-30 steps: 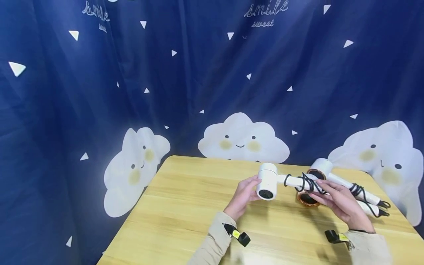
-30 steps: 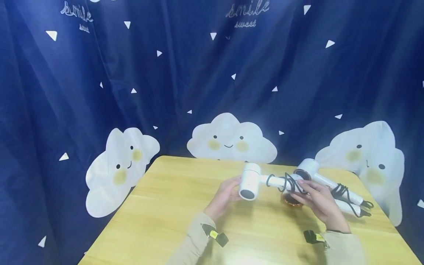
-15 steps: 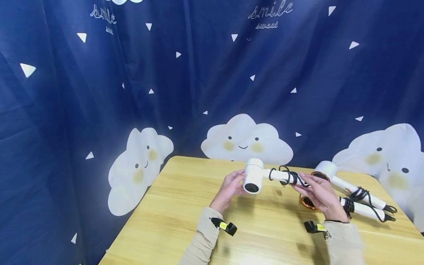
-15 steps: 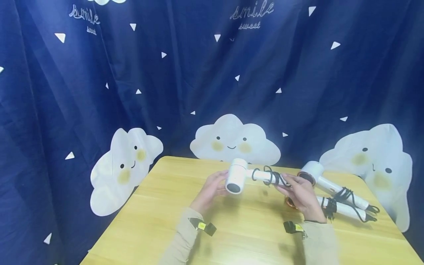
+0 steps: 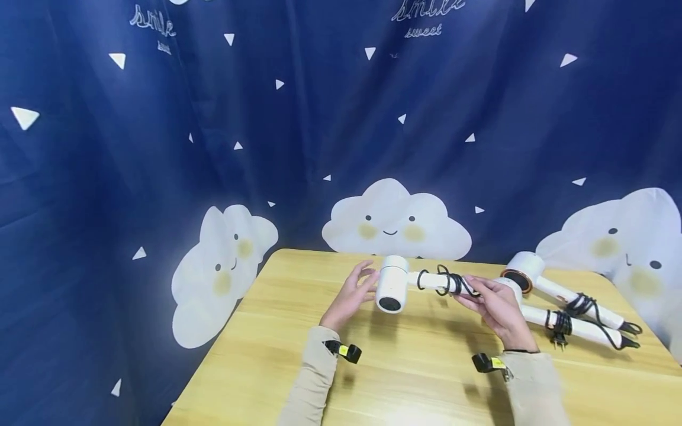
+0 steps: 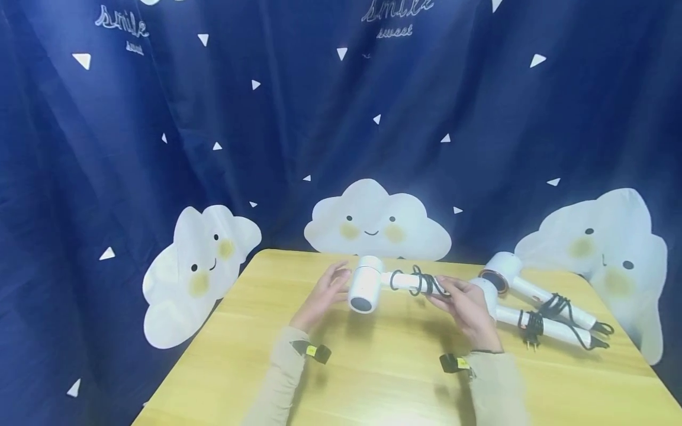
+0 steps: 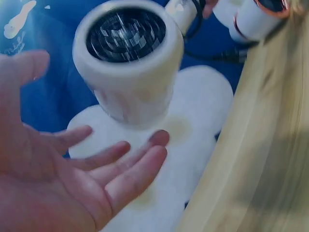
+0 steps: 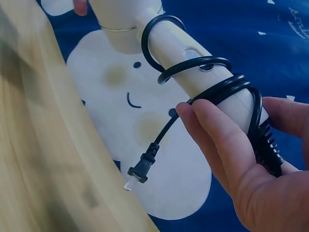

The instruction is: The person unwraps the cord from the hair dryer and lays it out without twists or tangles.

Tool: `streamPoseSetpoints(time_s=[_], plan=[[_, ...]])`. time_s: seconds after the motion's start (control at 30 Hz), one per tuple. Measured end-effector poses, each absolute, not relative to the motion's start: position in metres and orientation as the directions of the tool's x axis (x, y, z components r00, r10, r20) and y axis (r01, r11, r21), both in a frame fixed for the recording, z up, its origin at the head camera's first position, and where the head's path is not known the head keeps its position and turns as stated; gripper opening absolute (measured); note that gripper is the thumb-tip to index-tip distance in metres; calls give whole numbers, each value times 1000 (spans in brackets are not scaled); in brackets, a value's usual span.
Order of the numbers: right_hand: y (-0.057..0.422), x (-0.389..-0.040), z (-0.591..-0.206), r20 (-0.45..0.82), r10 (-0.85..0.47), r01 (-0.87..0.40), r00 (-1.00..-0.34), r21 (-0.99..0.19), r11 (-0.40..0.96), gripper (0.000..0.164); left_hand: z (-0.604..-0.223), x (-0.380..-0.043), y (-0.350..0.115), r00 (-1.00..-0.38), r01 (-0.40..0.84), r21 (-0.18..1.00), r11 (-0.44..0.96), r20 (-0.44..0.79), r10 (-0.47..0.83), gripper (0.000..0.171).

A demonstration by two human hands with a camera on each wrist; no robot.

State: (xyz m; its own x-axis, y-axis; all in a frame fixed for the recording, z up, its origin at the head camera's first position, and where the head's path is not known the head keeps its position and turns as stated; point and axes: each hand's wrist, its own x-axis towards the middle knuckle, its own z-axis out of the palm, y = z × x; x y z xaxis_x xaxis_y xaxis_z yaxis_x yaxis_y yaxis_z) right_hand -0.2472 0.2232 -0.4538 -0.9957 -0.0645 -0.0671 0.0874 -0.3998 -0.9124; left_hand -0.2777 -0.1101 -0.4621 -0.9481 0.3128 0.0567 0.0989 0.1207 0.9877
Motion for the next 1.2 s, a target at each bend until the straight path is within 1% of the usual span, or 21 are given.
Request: streamPoseSetpoints(time_s=[0.13, 0.27, 0.4, 0.47, 0.57, 0.7, 0.77, 0.83, 0.97, 1.13, 1.2], plan=[[214, -248, -457, -65, -92, 97, -994, -912, -398, 14, -462, -275, -122, -930, 213, 937, 275, 108, 350, 77], [208, -247, -460, -60, -83, 87, -995, -920, -382, 13, -459, -271, -124, -892, 340, 849, 405, 153, 426, 86], [203, -248, -461, -82, -69, 101, -994, -930, -354, 10, -453, -266, -122, -882, 405, 740, 537, 162, 442, 101], [200, -249, -461, -82, -74, 102, -994, -935, -339, 15, -452, -264, -121, -882, 430, 663, 612, 164, 442, 107], [195, -249, -462, -71, -78, 93, -994, -942, -323, 20, -450, -263, -120, -878, 453, 575, 681, 155, 453, 111], [191, -251, -464, -65, -91, 90, -994, -943, -319, 14, -448, -265, -121, -869, 474, 508, 720, 135, 476, 112], [188, -251, -464, -66, -95, 94, -993, -943, -319, 14, -448, -265, -122, -867, 478, 489, 730, 127, 483, 113], [186, -252, -464, -69, -102, 97, -992, -948, -303, 20, -448, -266, -125, -866, 478, 485, 732, 120, 486, 115], [183, -252, -464, -72, -111, 100, -991, -958, -270, 38, -448, -266, -127, -862, 481, 493, 725, 116, 493, 116], [182, -252, -465, -77, -132, 109, -988, -960, -259, 38, -445, -265, -129, -854, 491, 498, 715, 113, 508, 110], [181, -252, -466, -79, -143, 113, -987, -963, -245, 42, -443, -265, -129, -854, 489, 503, 713, 111, 508, 107]])
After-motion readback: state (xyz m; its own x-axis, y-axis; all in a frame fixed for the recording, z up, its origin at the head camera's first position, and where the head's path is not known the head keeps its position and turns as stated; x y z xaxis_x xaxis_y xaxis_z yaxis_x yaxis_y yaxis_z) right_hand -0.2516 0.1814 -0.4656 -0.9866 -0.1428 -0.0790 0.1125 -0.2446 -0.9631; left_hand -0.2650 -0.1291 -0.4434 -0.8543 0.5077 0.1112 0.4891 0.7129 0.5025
